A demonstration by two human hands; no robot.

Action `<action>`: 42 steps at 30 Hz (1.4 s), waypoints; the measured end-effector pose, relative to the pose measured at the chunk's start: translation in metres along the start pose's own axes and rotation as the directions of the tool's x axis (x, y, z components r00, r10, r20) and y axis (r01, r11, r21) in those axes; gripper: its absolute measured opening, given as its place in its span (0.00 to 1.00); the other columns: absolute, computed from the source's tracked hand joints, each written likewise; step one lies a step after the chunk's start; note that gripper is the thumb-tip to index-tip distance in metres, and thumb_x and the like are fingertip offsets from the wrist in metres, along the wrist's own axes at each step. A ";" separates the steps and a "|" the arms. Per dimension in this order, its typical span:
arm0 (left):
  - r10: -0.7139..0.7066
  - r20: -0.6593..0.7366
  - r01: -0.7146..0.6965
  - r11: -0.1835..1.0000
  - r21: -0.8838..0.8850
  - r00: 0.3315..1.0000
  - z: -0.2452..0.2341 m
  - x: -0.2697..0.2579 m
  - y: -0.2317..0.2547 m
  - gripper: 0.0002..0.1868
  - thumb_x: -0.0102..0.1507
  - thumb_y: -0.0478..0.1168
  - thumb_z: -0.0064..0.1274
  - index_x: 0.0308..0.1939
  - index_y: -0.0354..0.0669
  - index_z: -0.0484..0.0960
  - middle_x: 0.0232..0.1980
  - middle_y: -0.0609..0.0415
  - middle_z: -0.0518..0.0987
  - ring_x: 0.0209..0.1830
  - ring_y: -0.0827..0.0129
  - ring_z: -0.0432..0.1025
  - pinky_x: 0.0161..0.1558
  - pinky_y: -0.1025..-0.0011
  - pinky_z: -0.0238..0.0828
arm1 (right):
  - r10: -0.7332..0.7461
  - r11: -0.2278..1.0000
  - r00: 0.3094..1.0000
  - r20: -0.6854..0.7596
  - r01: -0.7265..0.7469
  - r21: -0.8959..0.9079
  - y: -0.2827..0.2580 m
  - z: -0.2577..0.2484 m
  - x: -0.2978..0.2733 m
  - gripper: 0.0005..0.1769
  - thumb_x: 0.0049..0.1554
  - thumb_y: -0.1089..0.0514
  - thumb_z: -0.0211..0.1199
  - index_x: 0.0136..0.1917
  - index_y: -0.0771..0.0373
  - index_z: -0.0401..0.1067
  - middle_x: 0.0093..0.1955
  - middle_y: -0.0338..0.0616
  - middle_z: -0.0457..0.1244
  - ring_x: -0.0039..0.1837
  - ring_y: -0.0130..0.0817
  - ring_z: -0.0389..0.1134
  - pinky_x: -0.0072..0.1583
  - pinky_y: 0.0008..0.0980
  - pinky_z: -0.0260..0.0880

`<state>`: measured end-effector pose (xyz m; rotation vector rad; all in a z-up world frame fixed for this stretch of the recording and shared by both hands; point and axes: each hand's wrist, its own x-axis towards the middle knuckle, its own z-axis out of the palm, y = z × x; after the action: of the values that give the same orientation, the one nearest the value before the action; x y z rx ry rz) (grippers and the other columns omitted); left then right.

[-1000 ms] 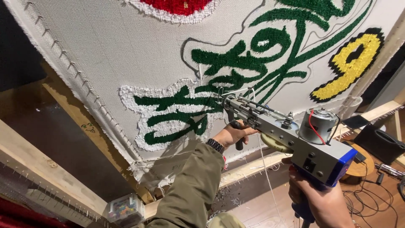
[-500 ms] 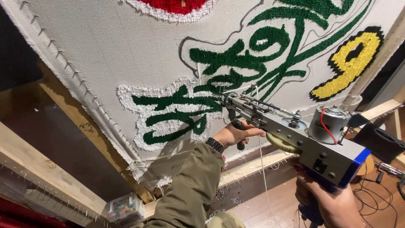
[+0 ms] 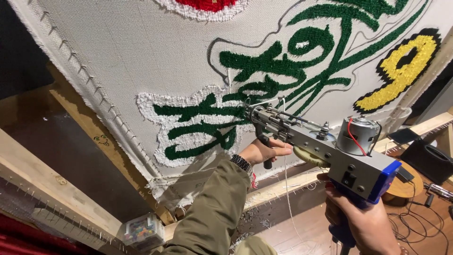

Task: Threading a tufting gun with yarn and using it to create a design on a rug canvas

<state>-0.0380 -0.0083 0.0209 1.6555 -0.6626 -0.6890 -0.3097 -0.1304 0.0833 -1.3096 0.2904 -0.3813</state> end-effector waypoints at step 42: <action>-0.055 -0.112 0.050 0.997 -0.054 0.992 -0.006 0.002 -0.007 0.22 0.51 0.52 0.72 0.42 0.44 0.88 0.32 0.57 0.77 0.24 0.75 0.63 0.31 0.76 0.67 | 0.024 0.999 1.000 0.013 -0.024 0.023 0.020 0.000 0.016 0.15 0.60 0.68 0.61 0.58 0.83 0.72 0.28 0.54 0.49 0.28 0.44 0.48 0.32 0.43 0.50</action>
<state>-0.0319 -0.0043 0.0149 1.6562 -0.5176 -0.6391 -0.2933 -0.1336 0.0643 -1.2846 0.2898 -0.3553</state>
